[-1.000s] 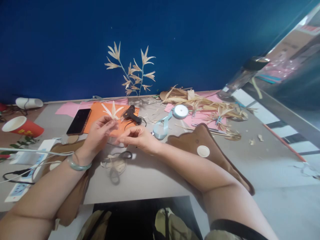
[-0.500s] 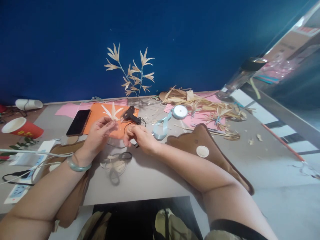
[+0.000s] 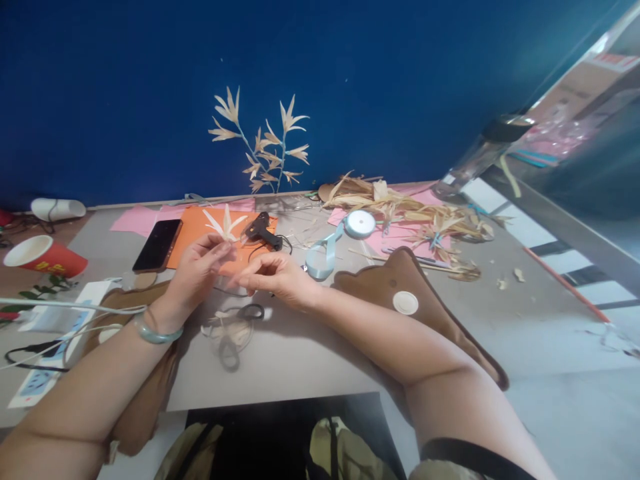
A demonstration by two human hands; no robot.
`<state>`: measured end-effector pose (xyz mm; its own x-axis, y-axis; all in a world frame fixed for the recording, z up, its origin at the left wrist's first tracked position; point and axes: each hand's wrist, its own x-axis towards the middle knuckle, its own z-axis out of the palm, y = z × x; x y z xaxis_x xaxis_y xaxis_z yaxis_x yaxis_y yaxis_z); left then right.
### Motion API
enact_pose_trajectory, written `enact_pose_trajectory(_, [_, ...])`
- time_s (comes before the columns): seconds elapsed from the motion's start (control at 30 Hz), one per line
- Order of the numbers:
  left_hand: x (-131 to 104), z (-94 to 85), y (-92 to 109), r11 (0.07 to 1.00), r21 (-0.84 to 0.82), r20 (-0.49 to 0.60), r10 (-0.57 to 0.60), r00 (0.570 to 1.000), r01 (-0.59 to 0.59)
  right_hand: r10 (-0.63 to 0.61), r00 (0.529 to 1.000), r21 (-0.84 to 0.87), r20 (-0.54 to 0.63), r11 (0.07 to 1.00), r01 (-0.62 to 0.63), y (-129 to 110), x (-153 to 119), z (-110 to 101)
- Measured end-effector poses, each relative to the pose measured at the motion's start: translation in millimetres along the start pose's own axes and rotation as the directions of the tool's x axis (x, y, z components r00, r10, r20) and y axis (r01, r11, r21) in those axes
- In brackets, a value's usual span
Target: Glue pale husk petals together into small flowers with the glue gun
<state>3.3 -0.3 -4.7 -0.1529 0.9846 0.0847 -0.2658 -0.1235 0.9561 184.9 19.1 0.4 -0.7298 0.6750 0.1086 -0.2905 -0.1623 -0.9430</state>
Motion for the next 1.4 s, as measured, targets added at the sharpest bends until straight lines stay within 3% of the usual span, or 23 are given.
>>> enact_pose_trajectory(0.27, [0.4, 0.7, 0.9, 1.0, -0.001, 0.011, -0.004, 1.0, 0.004, 0.008, 0.995, 0.032, 0.102, 0.999, -0.011, -4.4, -3.8, 6.9])
enact_pose_trajectory(0.47, [-0.6, 2.4, 2.3, 1.0, 0.012, 0.011, 0.019, 1.0, -0.019, -0.013, 0.99, -0.168, 0.142, 0.985, 0.037, -13.6, -10.0, 8.7])
enact_pose_trajectory(0.6, [0.2, 3.6, 2.0, 1.0, -0.003, 0.0, 0.028, 1.0, -0.028, -0.096, 0.948, -0.422, 0.304, 0.878, 0.224, -31.0, -16.2, 14.9])
enact_pose_trajectory(0.67, [1.5, 3.2, 0.8, 0.999, -0.033, -0.004, 0.031, 1.0, -0.031, -0.169, 0.903, -0.446, 0.394, 0.824, 0.349, -43.6, -19.1, 18.9])
enact_pose_trajectory(0.77, [4.0, 1.2, -1.3, 0.996, -0.072, -0.001, 0.046, 0.999, -0.046, -0.207, 0.874, -0.468, 0.439, 0.778, 0.419, -65.9, -25.3, 23.1])
enact_pose_trajectory(0.87, [6.1, -1.1, -2.7, 0.994, -0.086, 0.003, 0.062, 0.998, -0.062, -0.223, 0.893, -0.543, 0.391, 0.727, 0.42, -88.4, -34.5, 23.8])
enact_pose_trajectory(1.0, [7.4, -2.7, -3.3, 0.993, -0.092, -0.013, 0.072, 0.997, -0.073, -0.214, 0.952, -0.615, 0.22, 0.727, 0.306, -112.5, -47.2, 23.4])
enact_pose_trajectory(1.07, [7.3, -2.8, -3.4, 0.993, -0.088, -0.011, 0.073, 0.997, -0.073, -0.172, 0.972, -0.635, 0.163, 0.736, 0.236, -119.6, -51.7, 23.9])
enact_pose_trajectory(1.13, [6.8, -2.8, -3.5, 0.993, -0.093, -0.009, 0.072, 0.997, -0.072, -0.092, 0.978, -0.678, 0.189, 0.708, 0.197, -121.1, -55.6, 23.4])
enact_pose_trajectory(1.2, [6.3, -2.9, -3.6, 0.992, -0.1, -0.003, 0.075, 0.997, -0.075, 0.04, 0.954, -0.737, 0.296, 0.645, 0.201, -116.1, -60.7, 20.2])
enact_pose_trajectory(1.27, [6.0, -2.9, -3.9, 0.991, -0.101, 0.004, 0.087, 0.996, -0.086, 0.215, 0.895, -0.795, 0.39, 0.569, 0.21, -106.1, -67.9, 13.4])
enact_pose_trajectory(1.33, [5.9, -3.1, -4.6, 0.991, -0.097, 0.006, 0.097, 0.995, -0.096, 0.306, 0.91, -0.902, 0.279, 0.41, 0.138, -94.5, -74.9, 3.2])
enact_pose_trajectory(1.4, [6.0, -3.2, -5.6, 0.991, -0.09, 0.0, 0.097, 0.995, -0.096, 0.346, 0.933, -0.985, 0.101, 0.169, 0.044, -85.3, -77.3, -9.5])
